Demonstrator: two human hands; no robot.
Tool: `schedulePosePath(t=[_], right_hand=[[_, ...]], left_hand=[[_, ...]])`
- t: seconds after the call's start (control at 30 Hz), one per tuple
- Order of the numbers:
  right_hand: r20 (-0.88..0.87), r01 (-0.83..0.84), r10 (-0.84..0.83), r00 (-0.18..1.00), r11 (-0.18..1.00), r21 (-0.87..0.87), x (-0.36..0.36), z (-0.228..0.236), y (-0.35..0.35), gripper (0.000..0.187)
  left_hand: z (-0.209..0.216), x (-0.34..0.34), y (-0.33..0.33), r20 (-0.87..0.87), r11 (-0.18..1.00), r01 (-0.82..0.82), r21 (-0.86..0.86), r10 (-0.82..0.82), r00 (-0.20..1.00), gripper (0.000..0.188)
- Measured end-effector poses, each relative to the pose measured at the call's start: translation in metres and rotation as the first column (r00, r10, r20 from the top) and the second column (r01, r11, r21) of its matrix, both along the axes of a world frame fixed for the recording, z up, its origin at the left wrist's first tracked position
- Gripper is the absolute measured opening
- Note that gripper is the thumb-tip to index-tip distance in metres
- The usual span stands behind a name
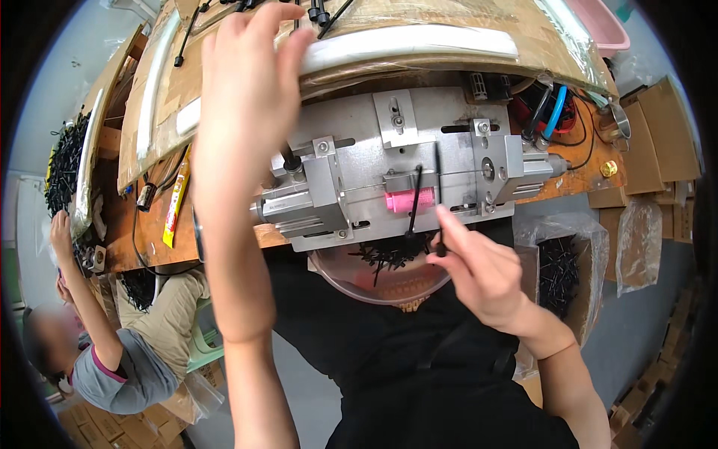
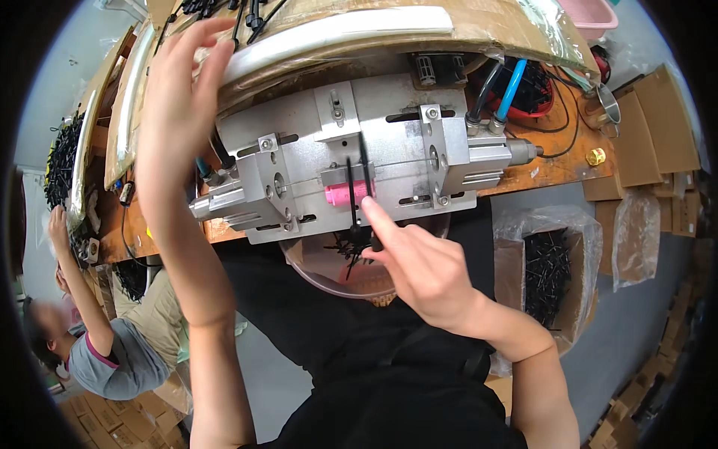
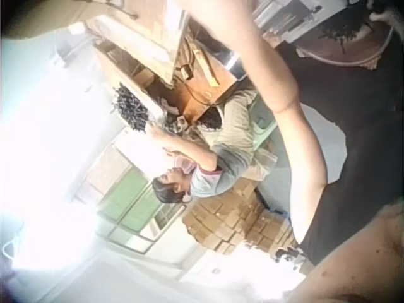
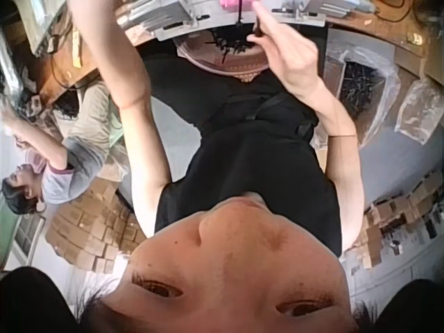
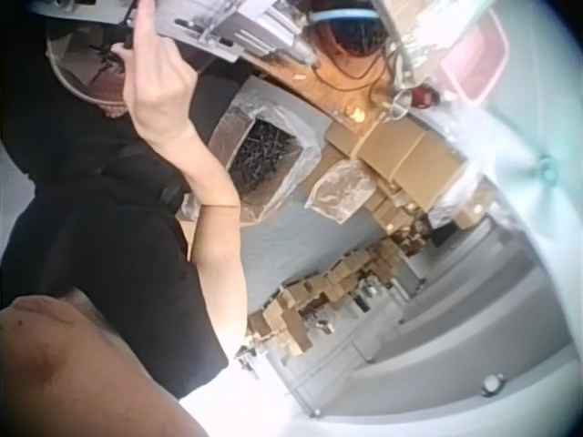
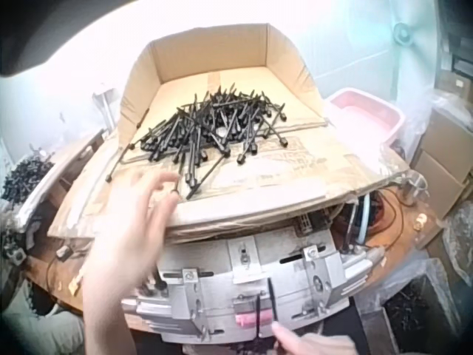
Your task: The person repeatedly picks up black cable ties from a cardboard box and inserts them into a metal assembly machine. They manipulate the ties within the machine's pink guide and then remove the processed ties, dropping them into a clear plastic bowl below. The task is performed continuously throughout the clip.
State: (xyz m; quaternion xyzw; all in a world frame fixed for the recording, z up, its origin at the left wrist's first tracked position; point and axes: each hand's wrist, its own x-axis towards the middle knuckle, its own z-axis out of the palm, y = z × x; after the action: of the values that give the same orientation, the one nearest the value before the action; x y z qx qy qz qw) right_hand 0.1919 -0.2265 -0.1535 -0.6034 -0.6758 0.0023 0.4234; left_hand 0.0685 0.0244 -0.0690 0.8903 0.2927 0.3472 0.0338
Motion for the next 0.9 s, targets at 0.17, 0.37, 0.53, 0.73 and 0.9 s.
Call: schedulePosePath(t=[0.17, 0.37, 0.53, 0.73, 0.9], right_hand=[[-0.016, -0.026, 0.026, 1.000, 0.998, -0.054, -0.009, -0.024, 0.011, 0.063], [0.131, -0.020, 0.039, 0.991, 0.990, -0.142, 0.000, 0.006, 0.014, 0.054], [0.544, -0.067, -0.123, 0.830, 0.946, 0.317, 0.058, 0.072, 0.115, 0.026], [0.701, -0.139, 0.030, 0.713, 0.985, 0.100, 0.109, 0.121, 0.232, 0.005], [0.460, -0.131, 0.085, 0.884, 0.989, 0.070, 0.116, 0.140, 0.213, 0.004]], left_hand=[[0.031, -0.008, 0.016, -0.166, 0.919, 0.032, -0.393, -0.105, 0.981, 0.016], [0.014, -0.030, -0.024, 0.045, 0.991, 0.097, -0.097, -0.093, 0.995, 0.026], [-0.040, -0.039, -0.139, -0.032, 0.997, 0.009, -0.072, -0.012, 0.999, 0.069], [-0.077, -0.016, -0.185, -0.267, 0.992, 0.046, -0.122, -0.077, 0.961, 0.065], [-0.090, -0.009, -0.179, -0.272, 0.990, 0.022, -0.141, -0.060, 0.960, 0.067]])
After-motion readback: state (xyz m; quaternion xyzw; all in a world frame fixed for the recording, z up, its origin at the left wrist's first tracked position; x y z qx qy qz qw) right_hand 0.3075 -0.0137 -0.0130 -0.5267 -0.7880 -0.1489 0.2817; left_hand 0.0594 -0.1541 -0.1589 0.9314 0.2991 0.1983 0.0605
